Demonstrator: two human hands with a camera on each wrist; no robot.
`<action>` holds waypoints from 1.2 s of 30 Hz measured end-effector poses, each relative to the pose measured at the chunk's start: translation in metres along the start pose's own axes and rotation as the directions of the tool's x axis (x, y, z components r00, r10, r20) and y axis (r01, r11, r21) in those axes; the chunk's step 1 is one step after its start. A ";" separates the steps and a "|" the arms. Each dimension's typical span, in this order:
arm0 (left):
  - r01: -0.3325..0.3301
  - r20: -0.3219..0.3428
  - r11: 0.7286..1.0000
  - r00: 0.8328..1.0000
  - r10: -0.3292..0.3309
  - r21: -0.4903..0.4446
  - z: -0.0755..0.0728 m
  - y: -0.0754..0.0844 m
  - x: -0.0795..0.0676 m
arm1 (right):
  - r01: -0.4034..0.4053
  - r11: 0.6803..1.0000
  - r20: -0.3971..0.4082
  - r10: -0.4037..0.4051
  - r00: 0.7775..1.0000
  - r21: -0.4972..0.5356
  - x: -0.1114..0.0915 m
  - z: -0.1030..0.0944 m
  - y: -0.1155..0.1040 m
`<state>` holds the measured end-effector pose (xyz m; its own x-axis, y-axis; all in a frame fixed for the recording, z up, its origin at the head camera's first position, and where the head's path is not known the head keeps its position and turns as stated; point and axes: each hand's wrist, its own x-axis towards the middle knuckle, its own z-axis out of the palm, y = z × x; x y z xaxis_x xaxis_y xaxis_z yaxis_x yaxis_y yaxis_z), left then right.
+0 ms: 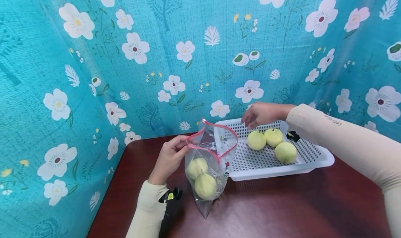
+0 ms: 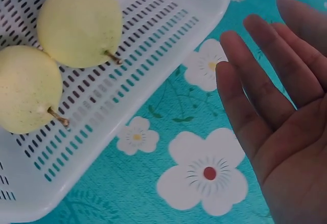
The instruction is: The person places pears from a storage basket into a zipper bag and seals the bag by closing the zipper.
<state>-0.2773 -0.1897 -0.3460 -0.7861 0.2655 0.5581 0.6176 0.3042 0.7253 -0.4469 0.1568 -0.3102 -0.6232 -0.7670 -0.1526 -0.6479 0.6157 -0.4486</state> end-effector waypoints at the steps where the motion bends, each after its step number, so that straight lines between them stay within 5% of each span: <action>1: 0.000 0.003 1.000 1.000 0.000 -0.003 0.000 0.000 0.000 | -0.008 1.000 -0.003 0.008 1.000 0.006 0.000 0.001 0.003; 16: 0.008 0.014 1.000 1.000 -0.008 -0.013 0.002 -0.002 -0.002 | -0.070 0.997 -0.020 0.071 0.997 0.015 0.014 0.019 0.038; 36: 0.012 0.009 1.000 1.000 -0.012 -0.008 0.002 -0.002 -0.001 | -0.115 0.991 0.021 0.117 0.993 -0.062 0.020 0.020 0.042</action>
<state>-0.2781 -0.1889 -0.3488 -0.7930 0.2705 0.5459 0.6082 0.2996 0.7351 -0.4775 0.1633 -0.3496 -0.6854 -0.6934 -0.2223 -0.5975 0.7100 -0.3727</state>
